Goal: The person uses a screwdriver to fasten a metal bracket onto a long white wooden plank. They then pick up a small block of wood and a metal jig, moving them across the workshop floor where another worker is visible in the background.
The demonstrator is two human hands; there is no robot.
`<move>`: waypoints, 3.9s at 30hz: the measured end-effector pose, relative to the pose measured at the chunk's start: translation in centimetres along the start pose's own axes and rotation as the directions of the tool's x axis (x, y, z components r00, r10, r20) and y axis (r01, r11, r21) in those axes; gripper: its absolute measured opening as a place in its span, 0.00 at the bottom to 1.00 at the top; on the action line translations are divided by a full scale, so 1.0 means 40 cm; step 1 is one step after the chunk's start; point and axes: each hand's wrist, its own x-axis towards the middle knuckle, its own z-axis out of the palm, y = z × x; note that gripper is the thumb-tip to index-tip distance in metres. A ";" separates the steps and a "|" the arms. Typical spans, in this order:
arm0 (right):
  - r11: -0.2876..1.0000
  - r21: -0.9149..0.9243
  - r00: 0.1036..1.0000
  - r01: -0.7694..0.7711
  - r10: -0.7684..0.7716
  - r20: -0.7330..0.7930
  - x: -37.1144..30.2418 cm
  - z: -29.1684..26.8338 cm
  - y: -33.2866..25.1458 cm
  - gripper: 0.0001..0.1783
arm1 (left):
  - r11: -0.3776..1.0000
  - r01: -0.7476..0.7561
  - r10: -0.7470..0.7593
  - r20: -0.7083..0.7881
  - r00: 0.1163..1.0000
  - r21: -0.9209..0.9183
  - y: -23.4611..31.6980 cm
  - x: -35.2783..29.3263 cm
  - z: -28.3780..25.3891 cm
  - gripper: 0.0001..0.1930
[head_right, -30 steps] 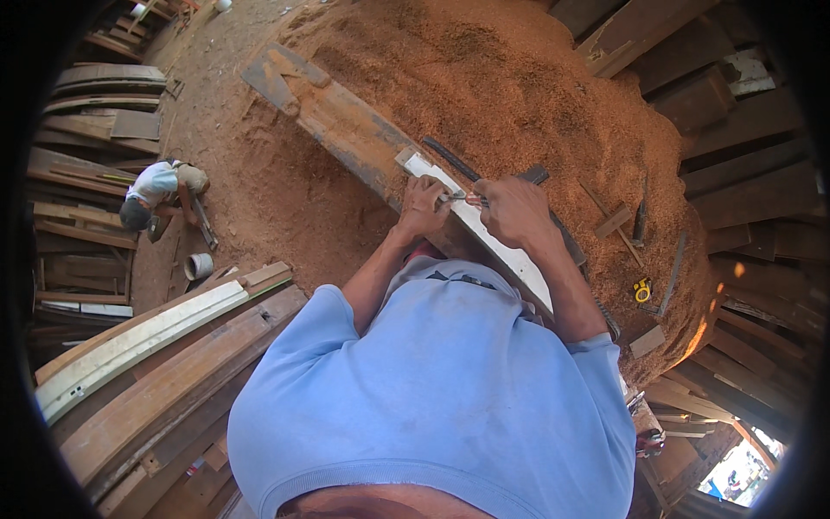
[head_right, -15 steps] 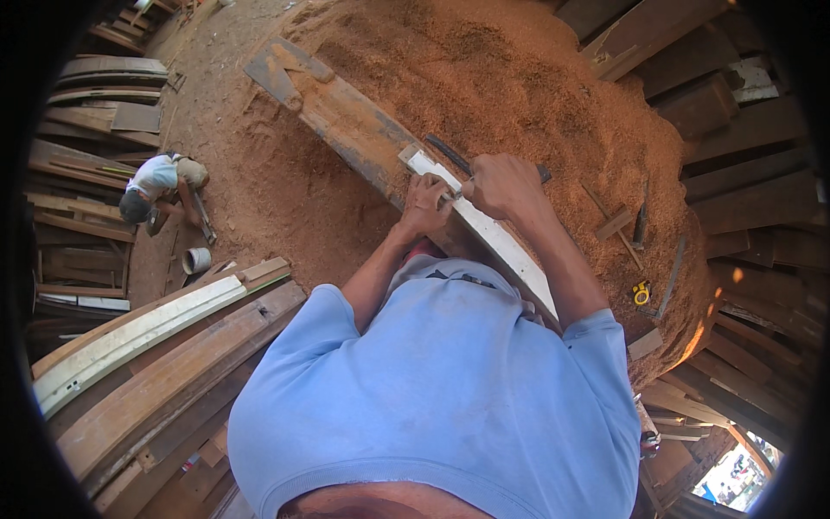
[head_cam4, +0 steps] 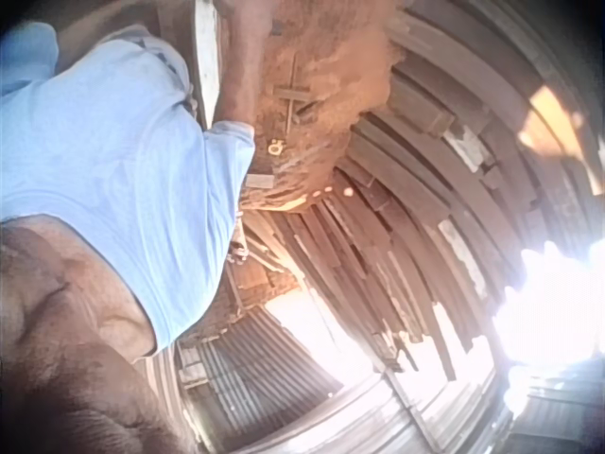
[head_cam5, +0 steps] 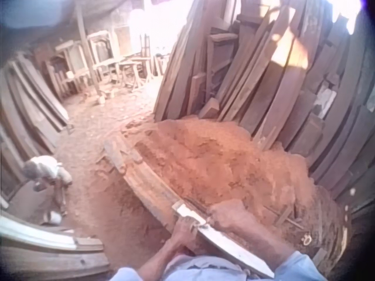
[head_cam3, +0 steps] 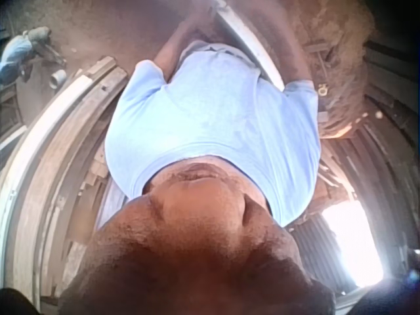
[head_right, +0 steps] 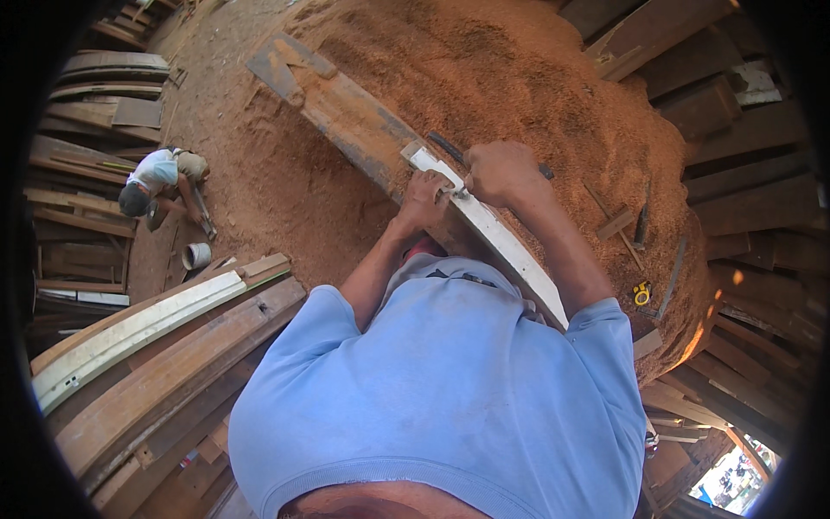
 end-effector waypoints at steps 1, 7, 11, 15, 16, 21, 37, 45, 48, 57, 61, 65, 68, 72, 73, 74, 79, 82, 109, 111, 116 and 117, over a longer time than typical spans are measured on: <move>1.000 0.009 1.000 -0.005 0.005 0.006 -0.003 -0.012 -0.001 0.16 | 1.000 0.010 -0.010 0.018 1.000 0.013 -0.002 0.000 -0.001 0.11; 0.999 0.025 1.000 -0.019 0.019 0.009 -0.013 -0.014 -0.004 0.15 | 0.997 -0.005 0.001 0.050 0.999 0.077 0.011 -0.002 -0.006 0.11; 0.999 0.042 1.000 0.014 -0.014 -0.021 -0.008 0.008 0.005 0.18 | 0.997 -0.004 0.001 0.033 0.999 0.075 0.012 -0.001 -0.002 0.08; 0.999 0.036 1.000 -0.003 0.003 0.015 -0.011 -0.005 -0.005 0.18 | 0.996 -0.008 0.008 0.006 1.000 0.093 0.011 -0.002 0.001 0.06; 0.999 0.038 1.000 -0.002 0.002 0.007 -0.010 -0.003 -0.005 0.18 | 0.997 -0.007 0.007 -0.008 1.000 0.078 0.008 -0.003 0.006 0.06; 0.999 0.031 1.000 0.007 -0.006 -0.006 -0.005 0.006 -0.001 0.18 | 0.999 -0.019 0.021 -0.034 0.999 0.047 -0.001 -0.004 0.021 0.05; 0.999 0.027 1.000 0.016 -0.017 0.012 0.004 -0.001 0.002 0.18 | 0.999 -0.021 0.023 -0.042 0.999 0.041 0.004 -0.004 0.021 0.04; 0.998 0.035 0.999 0.045 -0.045 0.001 0.013 0.005 0.007 0.17 | 0.999 0.003 -0.001 -0.038 0.999 0.048 0.008 -0.004 0.017 0.03; 0.999 0.023 0.999 0.047 -0.047 0.003 0.013 0.004 0.009 0.17 | 0.999 -0.014 0.015 -0.022 1.000 0.038 0.012 -0.001 0.012 0.04; 0.997 0.072 0.998 0.035 -0.031 -0.045 0.016 0.005 0.010 0.14 | 0.998 -0.020 0.022 -0.022 1.000 0.059 -0.003 -0.001 0.022 0.04; 0.998 0.041 0.998 0.049 -0.048 -0.028 0.021 0.001 0.010 0.14 | 0.998 -0.038 0.038 -0.011 0.999 0.056 -0.002 0.003 0.018 0.04; 0.997 0.023 0.997 0.075 -0.076 0.028 0.015 -0.026 -0.009 0.14 | 0.998 -0.025 0.025 -0.007 1.000 0.059 0.000 0.001 0.013 0.04; 0.996 0.023 0.997 0.081 -0.081 0.011 0.016 -0.024 -0.006 0.14 | 0.998 -0.028 0.029 -0.013 1.000 0.059 -0.001 0.000 0.015 0.04; 0.999 0.015 0.998 0.042 -0.042 0.051 0.030 -0.007 0.011 0.17 | 0.998 0.000 -0.001 0.021 1.000 0.058 -0.001 -0.002 0.014 0.05; 0.999 0.022 0.998 0.034 -0.035 0.045 0.031 -0.006 0.013 0.17 | 0.999 0.003 -0.004 0.024 1.000 0.050 0.001 0.000 0.012 0.05; 0.999 0.030 0.999 0.027 -0.028 0.039 0.031 -0.006 0.015 0.17 | 0.999 0.005 -0.006 0.027 1.000 0.042 0.003 0.002 0.011 0.05; 0.996 -0.002 0.995 0.093 -0.093 0.038 0.042 -0.008 -0.030 0.14 | 0.998 -0.001 -0.001 0.029 1.000 0.066 0.001 0.007 0.009 0.06; 0.990 -0.021 0.988 0.141 -0.139 0.065 0.064 0.003 -0.046 0.14 | 0.996 0.032 -0.044 0.146 0.988 0.085 0.012 0.028 -0.026 0.08; 0.981 -0.036 0.943 0.189 -0.172 0.285 0.075 -0.032 0.000 0.19 | 0.992 -0.030 0.075 0.380 0.922 -0.123 0.076 0.093 -0.092 0.13; 0.958 -0.090 0.939 0.273 -0.245 0.241 0.072 -0.006 -0.011 0.19 | 0.984 -0.090 0.138 0.341 0.930 -0.151 0.057 0.083 -0.079 0.13; 0.945 -0.197 0.963 0.260 -0.239 0.125 0.051 -0.002 -0.021 0.17 | 0.970 -0.179 0.218 0.269 0.938 -0.163 0.036 0.083 -0.063 0.11; 0.962 -0.173 0.970 0.213 -0.186 0.158 0.056 -0.018 -0.021 0.17 | 0.969 -0.188 0.224 0.256 0.940 -0.158 0.034 0.084 -0.060 0.11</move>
